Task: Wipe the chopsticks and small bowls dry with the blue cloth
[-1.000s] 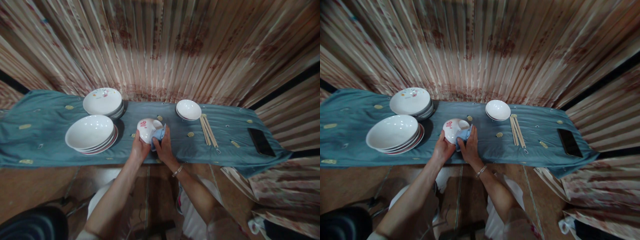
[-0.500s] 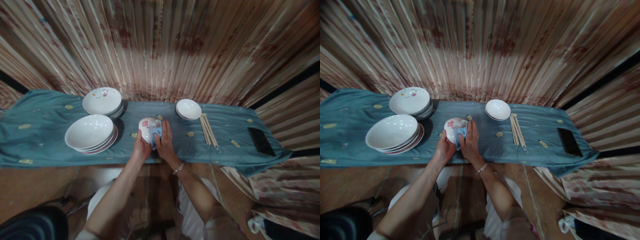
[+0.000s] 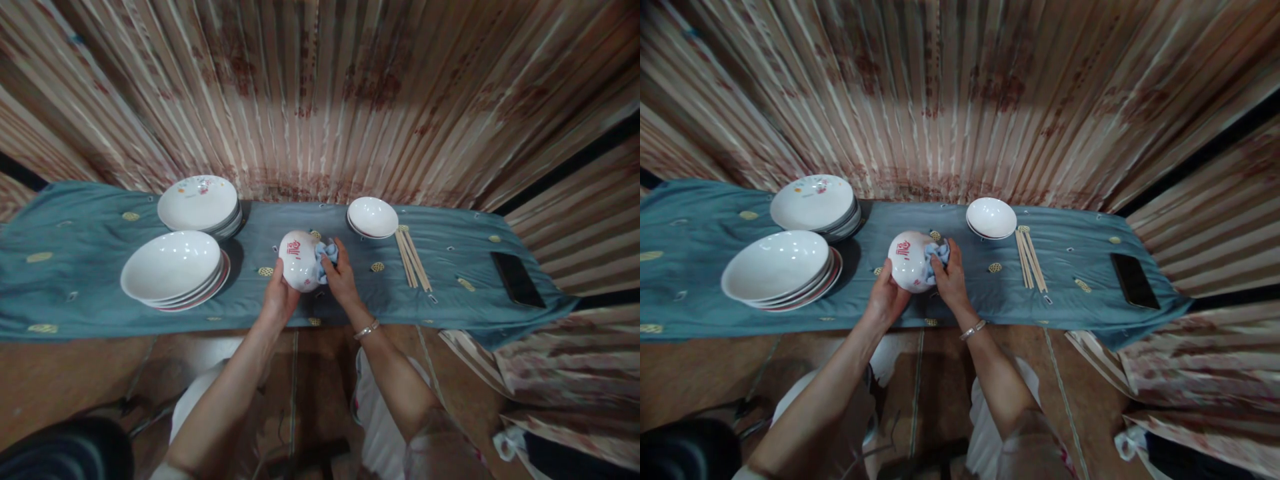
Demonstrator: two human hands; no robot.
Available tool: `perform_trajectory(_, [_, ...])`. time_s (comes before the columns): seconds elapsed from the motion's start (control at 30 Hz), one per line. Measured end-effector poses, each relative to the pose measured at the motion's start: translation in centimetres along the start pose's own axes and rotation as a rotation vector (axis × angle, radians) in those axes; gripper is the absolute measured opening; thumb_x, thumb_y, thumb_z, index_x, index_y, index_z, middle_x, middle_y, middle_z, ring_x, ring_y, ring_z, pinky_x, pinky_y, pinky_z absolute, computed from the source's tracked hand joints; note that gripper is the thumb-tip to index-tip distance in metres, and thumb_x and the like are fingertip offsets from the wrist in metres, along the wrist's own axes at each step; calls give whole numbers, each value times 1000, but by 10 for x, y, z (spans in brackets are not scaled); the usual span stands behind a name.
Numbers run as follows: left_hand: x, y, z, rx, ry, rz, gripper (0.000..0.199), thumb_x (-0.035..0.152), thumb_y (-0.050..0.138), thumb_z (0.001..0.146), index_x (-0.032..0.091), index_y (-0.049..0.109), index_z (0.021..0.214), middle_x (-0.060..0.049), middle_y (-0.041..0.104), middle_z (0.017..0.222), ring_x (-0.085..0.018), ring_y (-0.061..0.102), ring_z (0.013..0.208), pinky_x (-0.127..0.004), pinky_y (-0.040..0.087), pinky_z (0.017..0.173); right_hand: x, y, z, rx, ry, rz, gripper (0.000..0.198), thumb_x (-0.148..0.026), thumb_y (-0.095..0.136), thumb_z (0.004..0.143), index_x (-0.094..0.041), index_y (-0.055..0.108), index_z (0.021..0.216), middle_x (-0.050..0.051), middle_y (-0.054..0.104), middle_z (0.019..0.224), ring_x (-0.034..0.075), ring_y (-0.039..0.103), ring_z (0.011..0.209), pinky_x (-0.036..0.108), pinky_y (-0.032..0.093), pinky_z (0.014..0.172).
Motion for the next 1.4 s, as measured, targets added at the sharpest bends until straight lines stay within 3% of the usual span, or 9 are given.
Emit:
perform_trajectory(0.13, [-1, -2, 2, -17, 17, 18, 49, 41, 50, 98, 12, 61, 136, -16, 73, 123, -29, 60, 129, -44, 43, 113, -2, -12, 5, 35, 20, 16, 53, -52, 60, 85, -16, 59, 124, 12, 70, 114, 24, 65, 101, 41, 50, 97])
perform_trajectory(0.37, [1, -4, 4, 11, 47, 27, 45, 37, 51, 98, 12, 62, 134, -15, 75, 119, -28, 60, 129, -41, 43, 113, -9, -27, 12, 101, 34, 79, 38, -51, 57, 87, -20, 70, 105, 7, 74, 98, 24, 65, 91, 38, 52, 89])
perform_trajectory(0.53, [0, -2, 2, 32, 27, 31, 43, 35, 44, 101, 10, 64, 130, -15, 76, 116, -27, 61, 129, -42, 43, 113, -25, -29, 10, 118, -145, -52, 32, -43, 58, 90, -21, 73, 106, 10, 67, 122, 25, 61, 114, 42, 46, 104])
perform_trajectory(0.73, [0, -3, 3, 20, 22, 26, 43, 35, 42, 101, 12, 63, 131, -14, 76, 116, -26, 61, 128, -42, 43, 113, -39, -14, -8, -39, -289, -307, 35, -35, 49, 96, -22, 71, 120, 11, 68, 120, 26, 59, 111, 44, 46, 105])
perform_trajectory(0.97, [4, -7, 4, 79, 10, -17, 45, 35, 41, 102, 10, 61, 133, -14, 77, 114, -24, 65, 123, -37, 45, 111, -50, -11, -26, -134, -441, -325, 41, -29, 42, 99, -17, 56, 136, 15, 66, 131, 26, 59, 121, 47, 44, 107])
perform_trajectory(1.17, [4, -8, 5, 88, 32, -18, 45, 32, 42, 102, 9, 58, 137, -14, 77, 114, -25, 67, 118, -37, 46, 110, -56, -12, -33, -133, -542, -319, 40, -23, 40, 100, -15, 55, 136, 15, 64, 135, 24, 57, 126, 46, 46, 109])
perform_trajectory(1.4, [4, -4, 4, 64, 42, 4, 45, 32, 41, 102, 10, 59, 137, -14, 77, 114, -26, 65, 122, -39, 47, 110, -53, -10, -31, -109, -612, -465, 41, -22, 39, 101, -9, 56, 136, 19, 61, 138, 28, 54, 130, 49, 44, 112])
Point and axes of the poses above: each hand's wrist, its own z-axis towards the middle knuckle, its own y-axis out of the palm, x = y × z, the point moved 5 cm from there along z, towards the middle knuckle
